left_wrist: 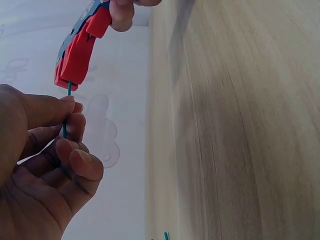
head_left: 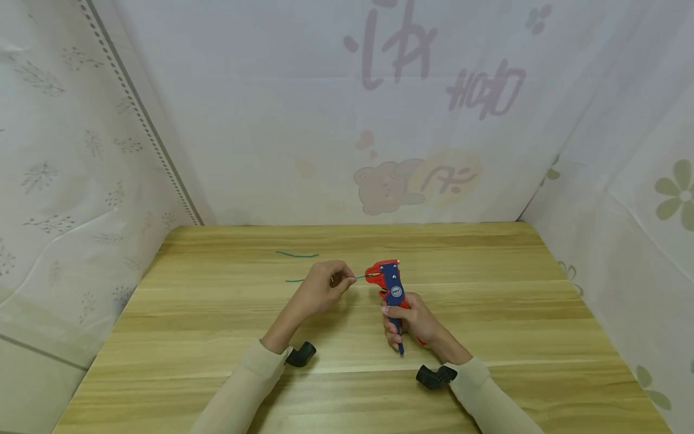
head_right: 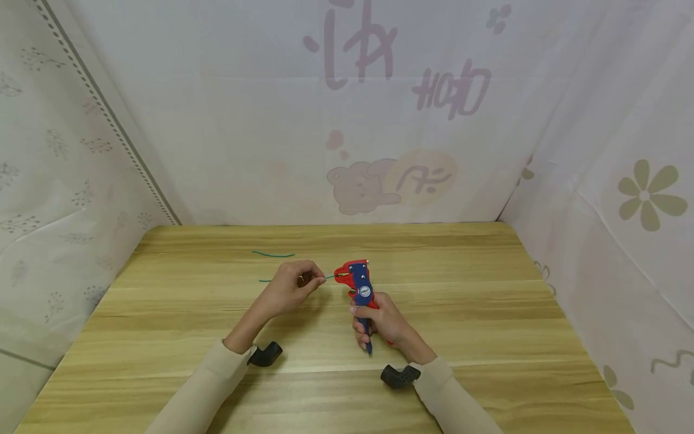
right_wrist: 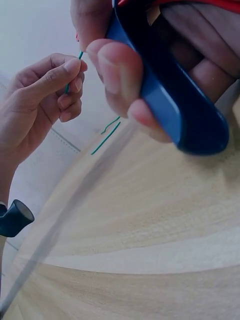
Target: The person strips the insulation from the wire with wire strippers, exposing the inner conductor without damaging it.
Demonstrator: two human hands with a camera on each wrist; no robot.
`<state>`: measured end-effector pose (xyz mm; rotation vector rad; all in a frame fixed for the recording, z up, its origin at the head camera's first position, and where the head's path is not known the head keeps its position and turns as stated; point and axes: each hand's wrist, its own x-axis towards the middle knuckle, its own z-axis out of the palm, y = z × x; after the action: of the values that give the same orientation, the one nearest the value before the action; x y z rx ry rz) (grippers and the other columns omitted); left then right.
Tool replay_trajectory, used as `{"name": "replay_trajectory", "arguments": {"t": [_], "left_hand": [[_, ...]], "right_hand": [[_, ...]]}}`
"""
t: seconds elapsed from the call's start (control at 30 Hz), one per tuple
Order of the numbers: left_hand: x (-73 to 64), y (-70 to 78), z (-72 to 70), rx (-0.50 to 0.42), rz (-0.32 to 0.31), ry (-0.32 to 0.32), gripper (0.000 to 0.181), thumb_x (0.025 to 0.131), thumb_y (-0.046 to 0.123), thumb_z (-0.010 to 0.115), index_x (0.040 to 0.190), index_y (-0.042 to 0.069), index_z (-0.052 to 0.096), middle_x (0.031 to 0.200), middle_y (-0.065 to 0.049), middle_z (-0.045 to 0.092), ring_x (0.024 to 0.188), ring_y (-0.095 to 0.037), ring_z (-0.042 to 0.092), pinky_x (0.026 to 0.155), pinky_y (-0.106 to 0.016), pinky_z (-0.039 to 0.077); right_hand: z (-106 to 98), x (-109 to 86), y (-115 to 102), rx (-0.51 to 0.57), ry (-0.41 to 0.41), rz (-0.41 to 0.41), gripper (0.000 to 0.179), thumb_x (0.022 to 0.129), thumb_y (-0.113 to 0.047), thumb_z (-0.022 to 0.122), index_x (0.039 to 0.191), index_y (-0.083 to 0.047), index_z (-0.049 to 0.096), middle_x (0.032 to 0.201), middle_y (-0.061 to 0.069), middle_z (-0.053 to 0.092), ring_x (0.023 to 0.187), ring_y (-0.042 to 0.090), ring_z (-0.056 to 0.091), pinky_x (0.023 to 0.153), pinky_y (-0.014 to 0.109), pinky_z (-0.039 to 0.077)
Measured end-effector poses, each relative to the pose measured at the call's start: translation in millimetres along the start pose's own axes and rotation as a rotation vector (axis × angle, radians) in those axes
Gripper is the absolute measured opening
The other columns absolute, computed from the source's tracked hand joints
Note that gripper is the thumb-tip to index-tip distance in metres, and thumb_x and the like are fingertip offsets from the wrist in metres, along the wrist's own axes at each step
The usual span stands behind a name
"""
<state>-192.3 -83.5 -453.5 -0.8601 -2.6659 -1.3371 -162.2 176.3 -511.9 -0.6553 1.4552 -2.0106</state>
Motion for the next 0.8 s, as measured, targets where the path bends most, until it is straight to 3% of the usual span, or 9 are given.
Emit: {"name": "replay_trajectory", "arguments": {"t": [0.3, 0.57, 0.8], "left_hand": [[-1.3, -0.2, -1.4, -0.009, -0.007, -0.008, 0.01, 0.099, 0.011, 0.069, 0.094, 0.004, 0.073, 0.076, 0.001, 0.064, 0.065, -0.007, 0.051, 0.059, -0.021, 0.045], [-0.1, -1.6, 1.2, -0.012, -0.008, 0.036, 0.008, 0.098, 0.011, 0.071, 0.09, 0.012, 0.074, 0.078, 0.001, 0.068, 0.066, -0.007, 0.054, 0.06, -0.021, 0.047], [-0.2, -2.0, 0.8, -0.006, -0.016, 0.042, 0.008, 0.097, 0.012, 0.072, 0.09, 0.012, 0.075, 0.078, 0.003, 0.067, 0.068, -0.01, 0.055, 0.061, -0.022, 0.048]], "right_hand": [[0.3, 0.0, 0.8, -0.01, 0.007, 0.012, 0.015, 0.107, -0.012, 0.049, 0.105, 0.002, 0.045, 0.063, -0.002, 0.052, 0.047, 0.01, 0.053, 0.046, 0.028, 0.054], [-0.9, -0.3, -0.1, -0.028, -0.017, -0.001, 0.019, 0.108, -0.012, 0.048, 0.107, 0.006, 0.043, 0.066, 0.0, 0.055, 0.05, 0.013, 0.057, 0.049, 0.031, 0.057], [-2.7, 0.3, -0.7, -0.021, -0.047, 0.013, 0.019, 0.108, -0.012, 0.048, 0.109, 0.007, 0.043, 0.068, 0.001, 0.059, 0.054, 0.013, 0.061, 0.053, 0.033, 0.059]]}}
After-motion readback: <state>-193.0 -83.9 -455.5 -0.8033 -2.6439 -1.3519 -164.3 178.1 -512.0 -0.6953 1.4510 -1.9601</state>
